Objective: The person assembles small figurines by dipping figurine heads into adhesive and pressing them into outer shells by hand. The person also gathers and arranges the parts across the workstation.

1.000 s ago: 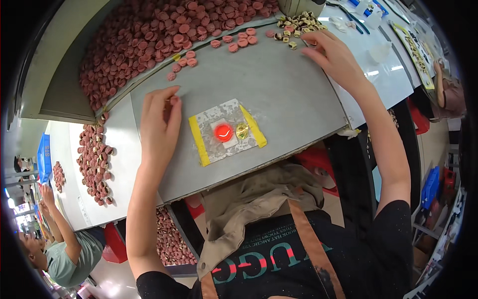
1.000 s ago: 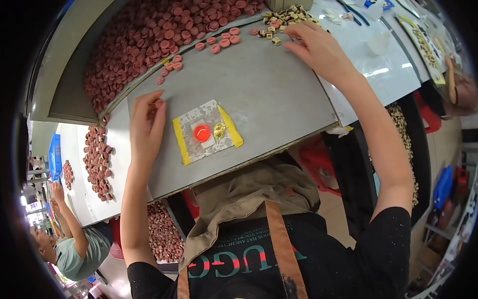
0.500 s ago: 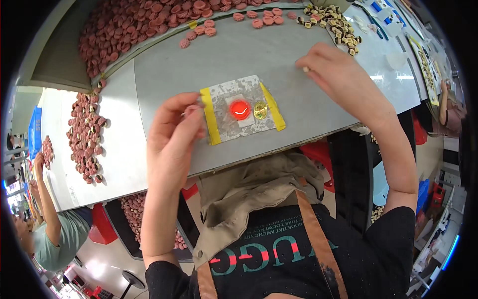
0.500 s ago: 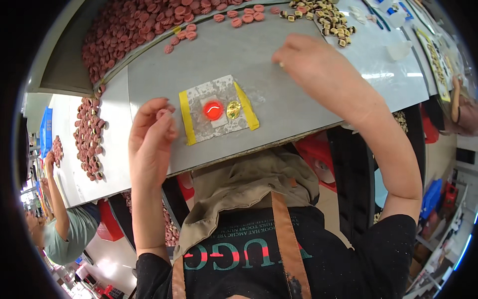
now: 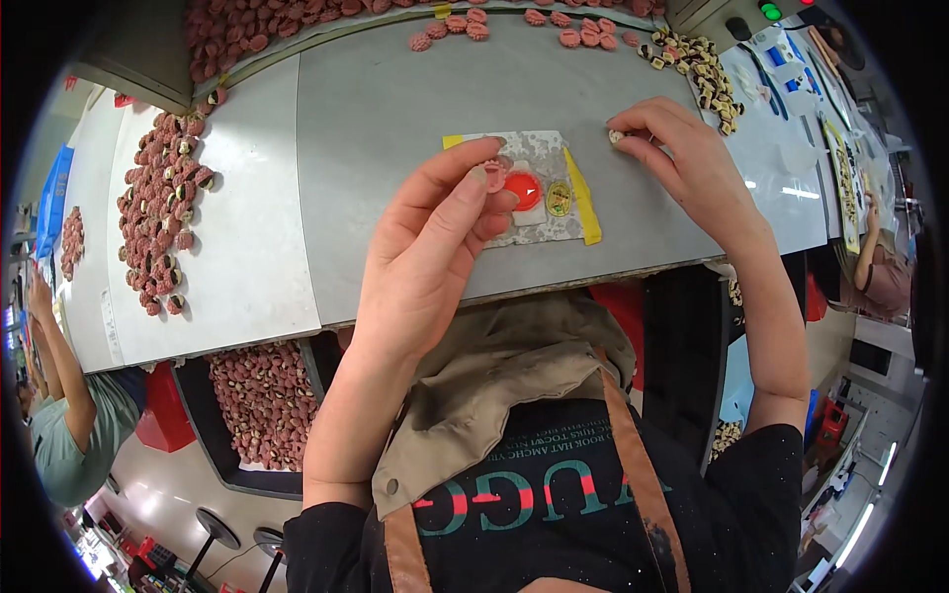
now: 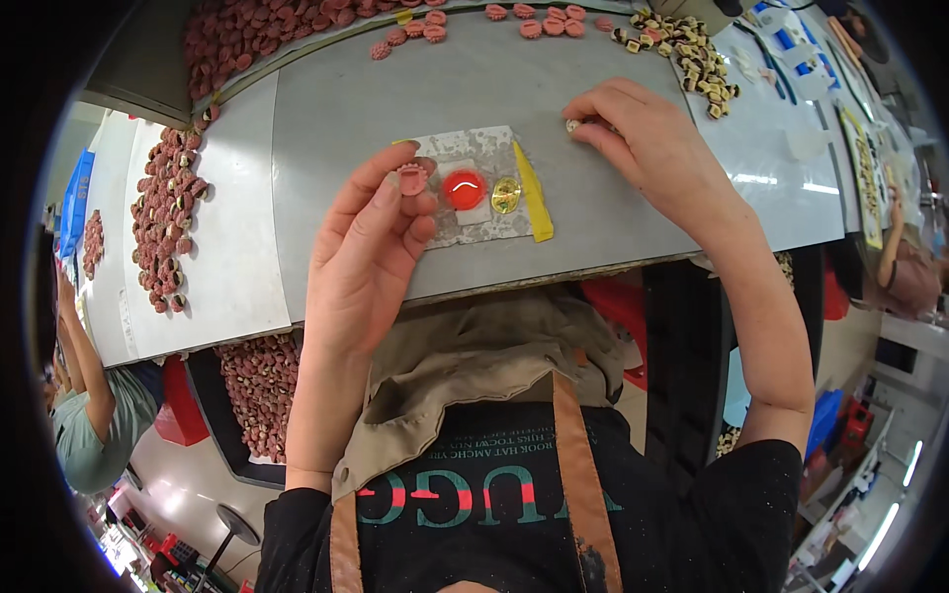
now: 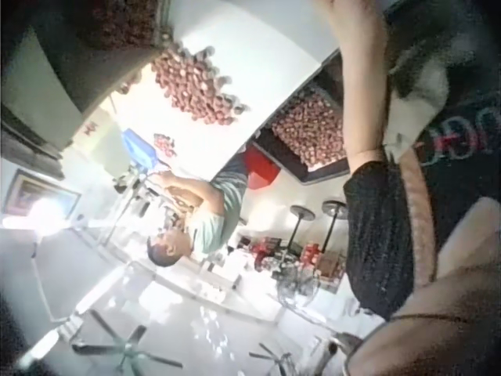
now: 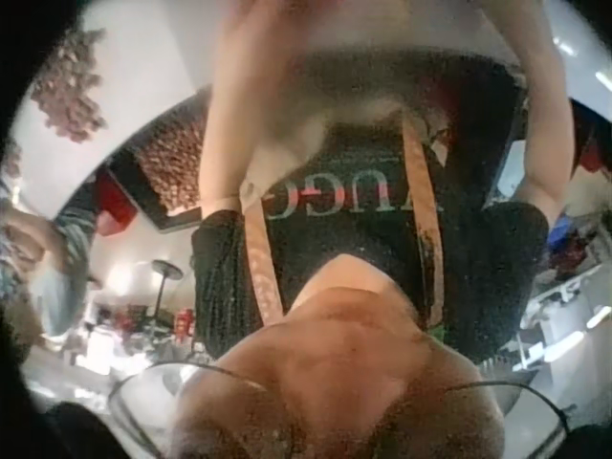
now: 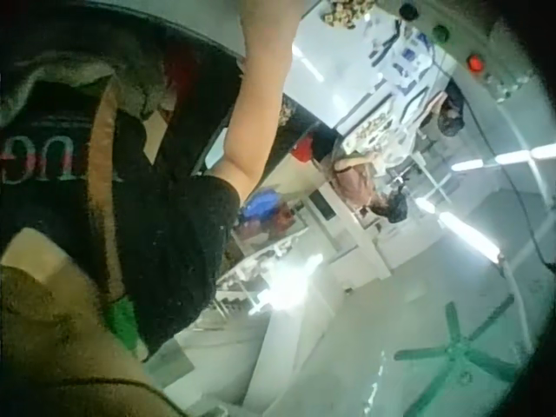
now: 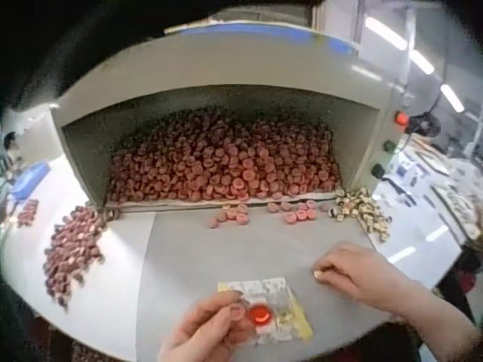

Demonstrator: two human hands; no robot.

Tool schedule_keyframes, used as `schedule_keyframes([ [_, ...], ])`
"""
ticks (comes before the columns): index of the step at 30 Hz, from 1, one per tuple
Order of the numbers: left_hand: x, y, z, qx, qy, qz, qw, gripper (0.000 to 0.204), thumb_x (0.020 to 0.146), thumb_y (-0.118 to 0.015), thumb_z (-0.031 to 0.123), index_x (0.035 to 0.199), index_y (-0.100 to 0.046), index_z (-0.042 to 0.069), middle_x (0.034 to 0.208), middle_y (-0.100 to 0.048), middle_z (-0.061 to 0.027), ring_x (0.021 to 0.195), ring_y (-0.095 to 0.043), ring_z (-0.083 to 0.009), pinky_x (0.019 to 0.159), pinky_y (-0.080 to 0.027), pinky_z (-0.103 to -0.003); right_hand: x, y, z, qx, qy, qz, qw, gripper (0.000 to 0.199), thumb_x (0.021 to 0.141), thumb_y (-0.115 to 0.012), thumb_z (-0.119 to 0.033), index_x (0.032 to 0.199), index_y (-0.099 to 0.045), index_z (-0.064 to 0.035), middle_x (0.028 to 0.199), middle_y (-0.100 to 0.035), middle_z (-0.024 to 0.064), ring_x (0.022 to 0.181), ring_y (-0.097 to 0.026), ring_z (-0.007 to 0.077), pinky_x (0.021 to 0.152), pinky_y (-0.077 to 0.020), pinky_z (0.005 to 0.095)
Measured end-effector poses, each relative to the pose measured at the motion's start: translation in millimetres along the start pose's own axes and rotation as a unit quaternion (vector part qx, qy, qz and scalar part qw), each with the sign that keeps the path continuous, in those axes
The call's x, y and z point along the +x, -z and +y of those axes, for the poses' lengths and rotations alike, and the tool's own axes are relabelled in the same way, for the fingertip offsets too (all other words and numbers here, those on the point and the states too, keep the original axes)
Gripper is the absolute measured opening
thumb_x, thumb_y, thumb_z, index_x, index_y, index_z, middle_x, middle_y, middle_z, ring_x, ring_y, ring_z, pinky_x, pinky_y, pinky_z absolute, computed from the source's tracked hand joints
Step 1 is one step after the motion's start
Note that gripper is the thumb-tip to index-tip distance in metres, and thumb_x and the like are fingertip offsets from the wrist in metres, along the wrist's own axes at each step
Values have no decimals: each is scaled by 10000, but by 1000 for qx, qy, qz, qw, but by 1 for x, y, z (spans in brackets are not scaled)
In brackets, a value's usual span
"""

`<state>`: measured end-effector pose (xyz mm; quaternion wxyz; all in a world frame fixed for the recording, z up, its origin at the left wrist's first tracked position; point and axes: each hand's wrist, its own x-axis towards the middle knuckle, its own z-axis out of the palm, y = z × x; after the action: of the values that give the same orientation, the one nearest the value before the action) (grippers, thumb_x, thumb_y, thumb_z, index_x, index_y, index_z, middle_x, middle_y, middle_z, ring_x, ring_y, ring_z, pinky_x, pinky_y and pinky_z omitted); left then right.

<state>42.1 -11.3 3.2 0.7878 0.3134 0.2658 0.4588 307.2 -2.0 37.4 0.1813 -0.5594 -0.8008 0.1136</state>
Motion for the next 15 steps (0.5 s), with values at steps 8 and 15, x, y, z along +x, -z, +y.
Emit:
schedule_keyframes([
  [8, -6, 6, -9, -48, -28, -19, 998, 317, 984, -528, 148, 1269, -524, 10, 1079, -595, -18, 1001, -579, -104, 866, -466, -246, 7, -23, -61, 97, 128, -8, 987, 150, 827, -650, -63, 971, -624, -28, 936, -593, 93, 849, -587, 266, 725, -483, 334],
  [15, -5, 1, -7, -83, -36, -5, 996, 307, 983, -529, 149, 1261, -518, 20, 1078, -594, -17, 968, -580, -95, 861, -471, -244, 11, -38, -65, 59, 138, 18, 989, 149, 784, -661, -40, 927, -616, -31, 880, -560, 97, 833, -580, 292, 711, -479, 383],
])
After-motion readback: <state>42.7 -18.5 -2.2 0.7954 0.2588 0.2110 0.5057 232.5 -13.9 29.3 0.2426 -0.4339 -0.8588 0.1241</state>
